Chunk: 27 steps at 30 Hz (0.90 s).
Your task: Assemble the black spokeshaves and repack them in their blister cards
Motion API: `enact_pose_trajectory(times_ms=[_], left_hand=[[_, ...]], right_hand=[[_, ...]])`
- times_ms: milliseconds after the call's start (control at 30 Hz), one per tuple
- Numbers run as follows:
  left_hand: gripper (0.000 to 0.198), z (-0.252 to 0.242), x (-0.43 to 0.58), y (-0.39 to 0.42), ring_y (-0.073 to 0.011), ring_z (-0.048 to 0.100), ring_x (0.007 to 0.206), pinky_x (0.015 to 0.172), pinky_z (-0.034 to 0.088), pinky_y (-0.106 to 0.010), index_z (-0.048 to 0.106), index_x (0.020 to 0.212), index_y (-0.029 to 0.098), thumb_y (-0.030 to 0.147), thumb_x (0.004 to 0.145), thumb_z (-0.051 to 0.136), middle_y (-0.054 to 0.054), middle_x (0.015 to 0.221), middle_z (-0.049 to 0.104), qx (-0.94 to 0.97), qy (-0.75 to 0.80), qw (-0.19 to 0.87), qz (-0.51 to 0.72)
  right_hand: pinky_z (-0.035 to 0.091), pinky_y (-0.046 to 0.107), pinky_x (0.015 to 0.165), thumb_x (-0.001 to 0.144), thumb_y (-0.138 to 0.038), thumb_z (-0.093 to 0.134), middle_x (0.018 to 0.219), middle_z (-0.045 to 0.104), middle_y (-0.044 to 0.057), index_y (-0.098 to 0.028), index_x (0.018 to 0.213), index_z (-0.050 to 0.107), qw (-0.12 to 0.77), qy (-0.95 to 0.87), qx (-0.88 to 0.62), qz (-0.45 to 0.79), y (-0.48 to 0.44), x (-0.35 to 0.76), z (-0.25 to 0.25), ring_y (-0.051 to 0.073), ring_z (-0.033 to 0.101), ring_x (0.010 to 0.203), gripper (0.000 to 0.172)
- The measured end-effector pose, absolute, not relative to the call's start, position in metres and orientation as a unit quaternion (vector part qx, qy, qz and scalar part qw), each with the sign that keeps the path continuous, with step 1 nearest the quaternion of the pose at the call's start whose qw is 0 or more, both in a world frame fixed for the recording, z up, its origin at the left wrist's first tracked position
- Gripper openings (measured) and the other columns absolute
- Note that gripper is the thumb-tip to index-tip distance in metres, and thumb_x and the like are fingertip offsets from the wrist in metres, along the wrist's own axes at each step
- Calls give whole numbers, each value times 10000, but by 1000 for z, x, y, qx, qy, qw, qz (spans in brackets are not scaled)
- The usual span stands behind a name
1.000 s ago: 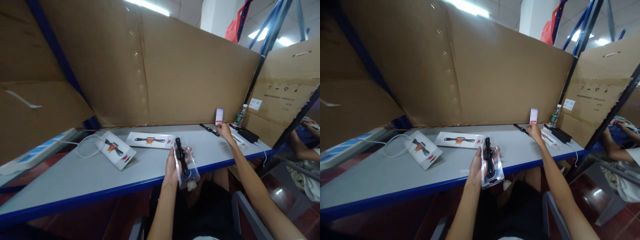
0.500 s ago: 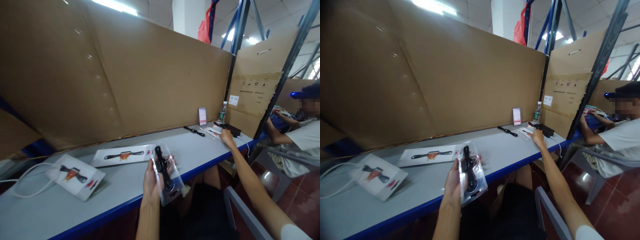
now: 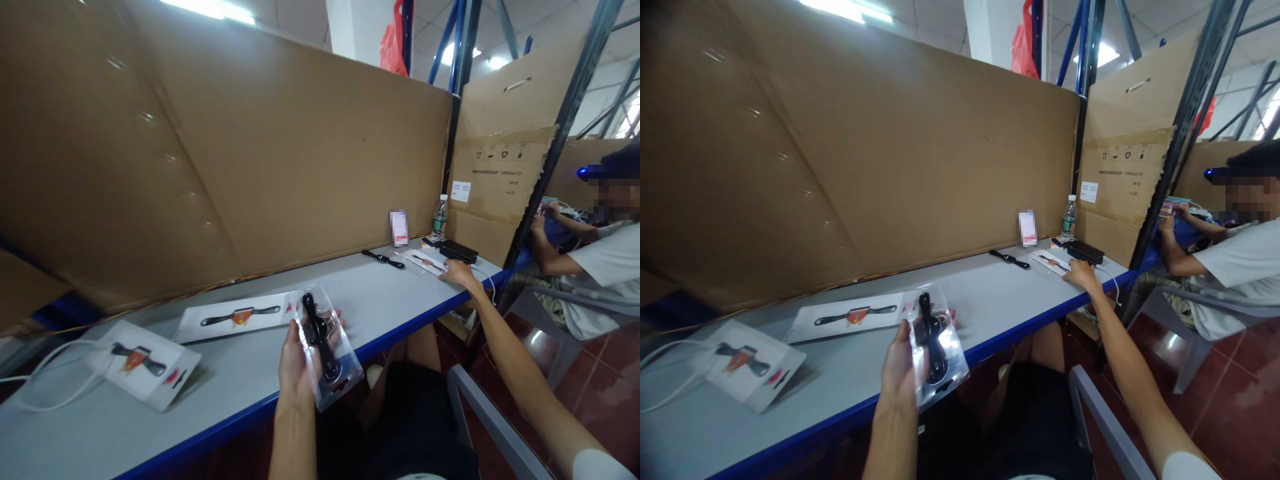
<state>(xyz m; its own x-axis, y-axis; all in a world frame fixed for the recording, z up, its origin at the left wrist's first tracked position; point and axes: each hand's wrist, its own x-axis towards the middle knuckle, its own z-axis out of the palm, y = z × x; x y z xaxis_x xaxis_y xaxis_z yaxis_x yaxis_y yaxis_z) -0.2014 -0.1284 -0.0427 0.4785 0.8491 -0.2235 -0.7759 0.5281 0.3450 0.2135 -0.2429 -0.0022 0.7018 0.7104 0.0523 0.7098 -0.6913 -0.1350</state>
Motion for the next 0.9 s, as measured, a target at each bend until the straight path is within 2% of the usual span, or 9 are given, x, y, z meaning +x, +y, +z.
enact_pose_trajectory(times_ms=[167, 367, 533, 567, 700, 733, 800, 900], left_hand=[[428, -44, -202, -128, -305, 765, 950, 912, 606, -503, 678, 1242, 115, 378, 1062, 392, -177, 1006, 780, 99, 189, 849, 484], [423, -48, -203, -125, -311, 759, 985, 936, 597, -509, 664, 1270, 120, 379, 1058, 405, -168, 1006, 782, 104, 182, 854, 477], [421, -51, -203, -123, -302, 758, 990, 944, 596, -501, 673, 1256, 131, 391, 1052, 412, -151, 975, 783, 93, 179, 855, 477], [421, -51, -203, -123, -299, 759, 986, 941, 598, -496, 681, 1235, 131, 393, 1056, 403, -150, 963, 783, 92, 178, 855, 478], [409, -50, -205, -122, -299, 760, 981, 924, 605, -485, 702, 1158, 135, 404, 1057, 411, -151, 955, 781, 96, 170, 866, 461], [411, -50, -205, -122, -301, 760, 981, 921, 606, -485, 703, 1148, 137, 411, 1057, 411, -152, 958, 781, 95, 168, 868, 458], [418, -49, -205, -122, -302, 760, 976, 914, 608, -485, 702, 1133, 141, 421, 1058, 400, -150, 959, 782, 92, 165, 869, 458], [401, -49, -204, -122, -300, 762, 961, 899, 614, -480, 702, 1109, 137, 392, 1059, 397, -153, 954, 783, 95, 168, 865, 464]], right_hand=[[439, 385, 963, 803, -397, 757, 1255, 701, 173, -155, 1296, 641, 97, -392, -914, -31, -246, 209, -3, 339, 613, 1209, 562], [441, 355, 967, 834, -324, 704, 1314, 647, 194, -121, 1334, 583, 143, -396, -901, -105, -260, 201, -3, 319, 599, 1209, 553], [464, 406, 946, 864, -401, 665, 1244, 655, 225, -110, 1291, 598, 181, -380, -896, -140, -280, 197, -3, 350, 607, 1162, 521], [467, 417, 949, 856, -419, 667, 1214, 669, 215, -119, 1262, 615, 216, -375, -891, -138, -286, 197, -4, 345, 617, 1136, 507], [488, 453, 963, 707, -503, 759, 989, 728, 117, -182, 976, 696, 503, -330, -797, -42, -306, 196, -14, 303, 659, 971, 423], [505, 460, 946, 668, -537, 773, 942, 729, 100, -193, 921, 692, 549, -319, -772, -15, -310, 195, -16, 299, 664, 935, 434], [548, 461, 886, 657, -611, 749, 904, 731, 92, -200, 898, 682, 592, -309, -744, 22, -314, 189, -19, 297, 679, 894, 481], [597, 456, 799, 804, -696, 549, 966, 755, 125, -190, 1037, 681, 630, -321, -701, 95, -321, 173, -15, 308, 715, 900, 572]])
